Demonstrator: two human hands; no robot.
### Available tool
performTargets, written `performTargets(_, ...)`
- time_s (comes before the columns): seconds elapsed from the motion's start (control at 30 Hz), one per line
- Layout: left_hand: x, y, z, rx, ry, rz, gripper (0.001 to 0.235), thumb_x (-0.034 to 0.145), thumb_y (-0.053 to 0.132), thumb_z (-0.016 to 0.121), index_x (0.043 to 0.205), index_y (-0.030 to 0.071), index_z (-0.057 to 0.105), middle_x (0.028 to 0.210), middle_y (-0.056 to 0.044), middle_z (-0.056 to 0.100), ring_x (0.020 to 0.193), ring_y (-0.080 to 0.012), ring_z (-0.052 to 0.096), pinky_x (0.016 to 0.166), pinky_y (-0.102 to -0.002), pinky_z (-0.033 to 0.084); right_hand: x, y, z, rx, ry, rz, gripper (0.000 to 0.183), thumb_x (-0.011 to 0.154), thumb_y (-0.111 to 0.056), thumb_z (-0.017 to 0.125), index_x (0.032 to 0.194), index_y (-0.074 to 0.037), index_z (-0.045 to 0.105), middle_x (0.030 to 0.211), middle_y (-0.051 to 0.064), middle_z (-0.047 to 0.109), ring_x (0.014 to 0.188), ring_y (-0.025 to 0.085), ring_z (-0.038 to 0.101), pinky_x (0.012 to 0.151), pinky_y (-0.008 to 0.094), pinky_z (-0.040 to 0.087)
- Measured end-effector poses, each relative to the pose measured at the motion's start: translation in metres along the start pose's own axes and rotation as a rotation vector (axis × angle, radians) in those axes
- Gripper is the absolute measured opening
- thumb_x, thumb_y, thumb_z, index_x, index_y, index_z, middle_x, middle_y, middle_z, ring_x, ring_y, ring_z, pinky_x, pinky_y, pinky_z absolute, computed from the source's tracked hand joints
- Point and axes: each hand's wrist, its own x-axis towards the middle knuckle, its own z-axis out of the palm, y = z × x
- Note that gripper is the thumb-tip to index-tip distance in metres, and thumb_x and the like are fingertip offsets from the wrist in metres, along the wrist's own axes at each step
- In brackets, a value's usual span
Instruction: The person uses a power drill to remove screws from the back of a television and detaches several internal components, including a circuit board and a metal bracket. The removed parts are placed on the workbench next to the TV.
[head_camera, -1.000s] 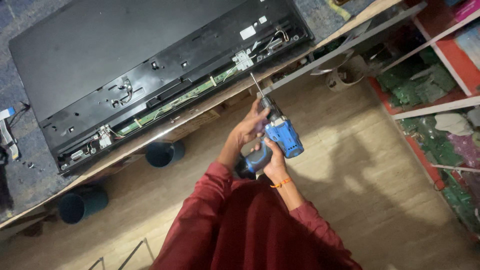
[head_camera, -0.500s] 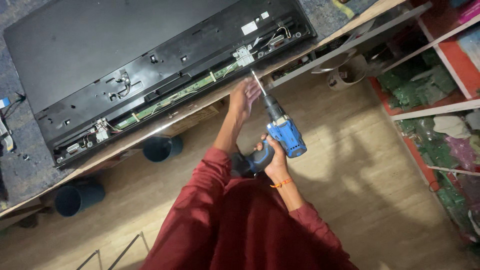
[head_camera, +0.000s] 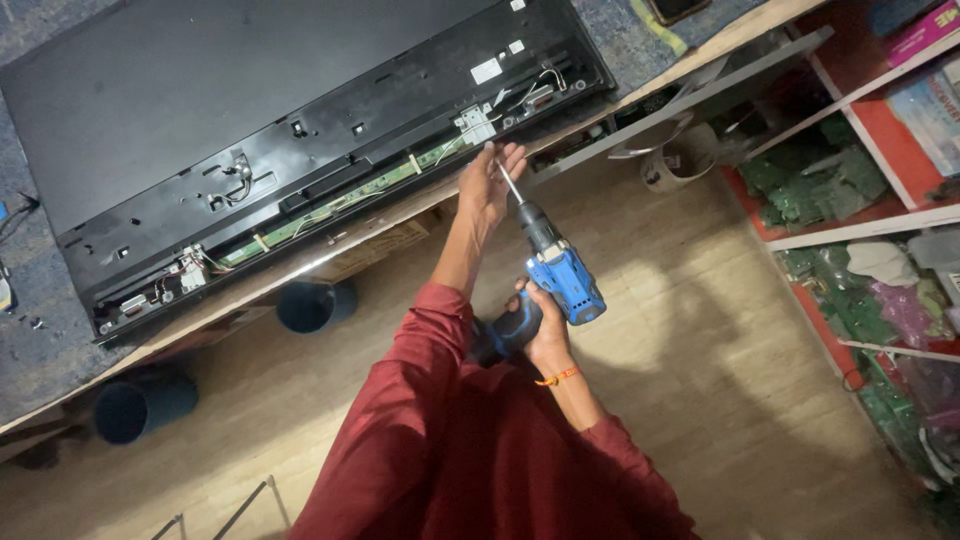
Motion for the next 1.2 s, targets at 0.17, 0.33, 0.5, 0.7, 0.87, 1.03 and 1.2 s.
performTargets(0.17, 0.008, -0.018, -0.022, 0.048, -0.076, 0.004, 0.037, 0.107, 0.031, 0.044, 0.117, -0.003, 0.053, 0.120, -0.027, 0.063, 0.112, -0.0418, 0.067, 0.094, -0.053, 0.059, -0.026, -0.017, 0.004, -0.105, -0.005, 0.062, 0.052, 0.087, -0.022, 0.069, 0.138, -0.010, 0.064, 0.102, 0.004, 0.069, 0.077, 0.015, 0.066, 0.075, 0.032, 0.057)
performTargets(0.33, -0.023, -0.029, -0.064, -0.082, 0.051, -0.006, 0.038, 0.105, 0.027, 0.040, 0.117, -0.005, 0.056, 0.112, -0.025, 0.068, 0.107, -0.0415, 0.069, 0.092, -0.051, 0.061, -0.061, -0.027, 0.003, -0.300, 0.000, -0.026, 0.058, 0.084, -0.018, 0.066, 0.141, -0.008, 0.054, 0.132, 0.006, 0.070, 0.078, 0.017, 0.068, 0.077, 0.034, 0.056)
performTargets(0.5, -0.072, 0.032, -0.131, -0.090, 0.147, 0.229, 0.034, 0.107, 0.031, 0.048, 0.110, -0.001, 0.059, 0.103, -0.018, 0.066, 0.099, -0.0355, 0.069, 0.085, -0.047, 0.061, -0.076, 0.001, 0.020, -0.477, -0.202, 0.089, 0.053, 0.090, -0.012, 0.068, 0.140, 0.002, 0.058, 0.121, 0.019, 0.068, 0.084, 0.020, 0.070, 0.081, 0.035, 0.057)
performTargets(0.7, -0.188, 0.108, -0.239, -0.061, 0.052, 0.186, 0.024, 0.101, 0.026, 0.060, 0.101, 0.002, 0.065, 0.088, -0.007, 0.061, 0.077, -0.0202, 0.065, 0.071, -0.038, 0.059, -0.092, 0.058, 0.091, -0.918, -0.395, 0.042, 0.050, 0.086, -0.006, 0.072, 0.135, -0.002, 0.060, 0.130, 0.012, 0.071, 0.086, 0.018, 0.072, 0.078, 0.034, 0.058)
performTargets(0.87, -0.251, 0.207, -0.293, -0.166, 0.068, 0.245, 0.048, 0.107, 0.049, 0.062, 0.094, 0.003, 0.068, 0.069, -0.003, 0.059, 0.056, -0.0141, 0.055, 0.047, -0.027, 0.045, -0.104, 0.158, 0.153, -1.488, -0.647, -0.584, 0.074, 0.082, -0.010, 0.079, 0.149, -0.005, 0.048, 0.120, 0.012, 0.069, 0.095, 0.024, 0.069, 0.082, 0.034, 0.056)
performTargets(1.03, -0.315, 0.326, -0.315, 0.116, 0.216, 0.268, 0.030, 0.102, 0.029, 0.055, 0.108, 0.002, 0.068, 0.090, -0.008, 0.071, 0.070, -0.0124, 0.059, 0.060, -0.026, 0.047, -0.137, 0.266, 0.195, -1.933, -0.752, -0.888, 0.071, 0.084, 0.002, 0.066, 0.152, -0.010, 0.051, 0.126, 0.013, 0.070, 0.089, 0.031, 0.065, 0.080, 0.043, 0.052)
performTargets(1.2, -0.322, 0.379, -0.336, 0.255, 0.094, 0.223, 0.021, 0.102, 0.013, 0.059, 0.115, -0.002, 0.067, 0.103, -0.013, 0.074, 0.071, -0.0121, 0.058, 0.061, -0.025, 0.047, -0.160, 0.344, 0.208, -1.947, -0.667, -0.996, 0.069, 0.086, 0.000, 0.059, 0.152, -0.016, 0.049, 0.127, 0.014, 0.065, 0.101, 0.033, 0.066, 0.086, 0.044, 0.050)
